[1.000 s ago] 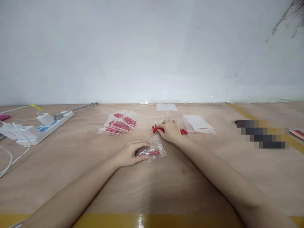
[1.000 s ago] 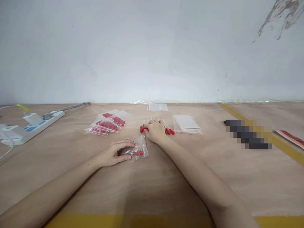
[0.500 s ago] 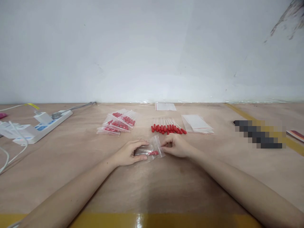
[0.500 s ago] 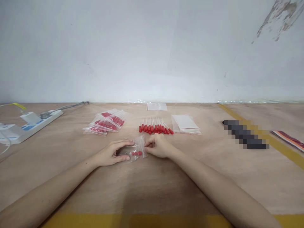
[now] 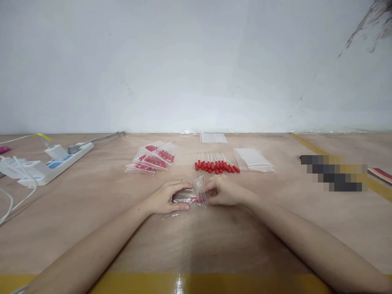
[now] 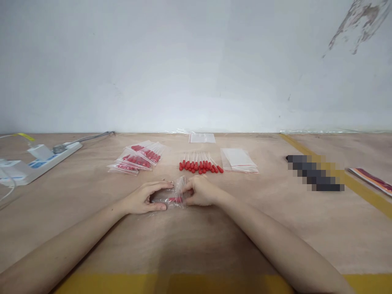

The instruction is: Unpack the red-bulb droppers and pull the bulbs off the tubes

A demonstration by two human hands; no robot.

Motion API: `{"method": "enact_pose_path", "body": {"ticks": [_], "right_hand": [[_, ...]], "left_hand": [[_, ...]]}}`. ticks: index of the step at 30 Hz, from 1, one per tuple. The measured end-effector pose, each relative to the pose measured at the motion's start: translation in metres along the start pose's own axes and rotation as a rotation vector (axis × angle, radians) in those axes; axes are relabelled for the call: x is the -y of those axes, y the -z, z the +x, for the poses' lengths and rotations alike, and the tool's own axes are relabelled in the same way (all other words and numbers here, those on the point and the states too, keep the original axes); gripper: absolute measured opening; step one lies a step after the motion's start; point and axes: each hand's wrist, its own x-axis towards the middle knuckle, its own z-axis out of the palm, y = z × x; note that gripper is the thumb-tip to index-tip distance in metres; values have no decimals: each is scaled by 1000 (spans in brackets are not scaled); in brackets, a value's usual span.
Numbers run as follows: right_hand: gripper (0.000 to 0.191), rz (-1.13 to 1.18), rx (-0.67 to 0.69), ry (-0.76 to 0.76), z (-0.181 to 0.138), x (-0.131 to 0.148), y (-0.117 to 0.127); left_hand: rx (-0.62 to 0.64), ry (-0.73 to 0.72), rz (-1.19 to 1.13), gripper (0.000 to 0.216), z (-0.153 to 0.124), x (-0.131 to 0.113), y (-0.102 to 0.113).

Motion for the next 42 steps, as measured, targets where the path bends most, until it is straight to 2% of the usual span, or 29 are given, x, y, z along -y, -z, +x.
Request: {"method": "enact_pose_path", "body": {"ticks": [4, 8, 10, 13, 15, 18, 20, 21, 23, 25, 27, 32, 35, 39, 42], "right_hand": [[20, 136, -42, 44, 1, -2, -9], [10, 97, -151, 20, -1, 0, -7], [9, 177, -162, -79, -4, -4, 3], [12, 425, -184, -242, -12, -17, 28], [16, 539, -231, -296, -20, -30, 48], [18, 557, -407, -365, -33, -49, 74], [16, 513, -656, -369, -39, -59, 84], [15, 468, -786, -377, -41, -64, 85], [18, 321, -994, -413, -41, -73, 80], [20, 138, -1063, -447, -39, -79, 68], [20, -15, -1013, -433, -36, -83, 53], [19, -338, -695, -317, -34, -83, 34], [20, -455, -609, -346, -34, -79, 33], [26, -415, -615, -399, -32, -79, 34], [29, -381, -645, -437, -31, -82, 34]], "left_hand": [[-12, 2, 5, 58, 0, 2, 0], [-13, -2, 1, 58, 0, 1, -1], [-3, 13, -2, 57, 0, 0, -1], [9, 34, -10, 57, 0, -1, 0], [19, 36, -17, 59, -1, 0, 4], [76, 29, -15, 66, 0, 2, 13], [105, 21, 3, 65, 2, 2, 18], [83, 11, 15, 61, 4, 0, 18], [-40, -34, 31, 43, 8, -5, 14], [-169, -104, 17, 26, 11, -11, 5], [-178, -170, -15, 22, 12, -17, -6], [129, -216, 12, 35, 12, -23, -16], [242, -180, 64, 38, 12, -25, -12], [209, -143, 10, 38, 12, -29, -9], [25, -15, -14, 33, 13, -28, -7]]}}
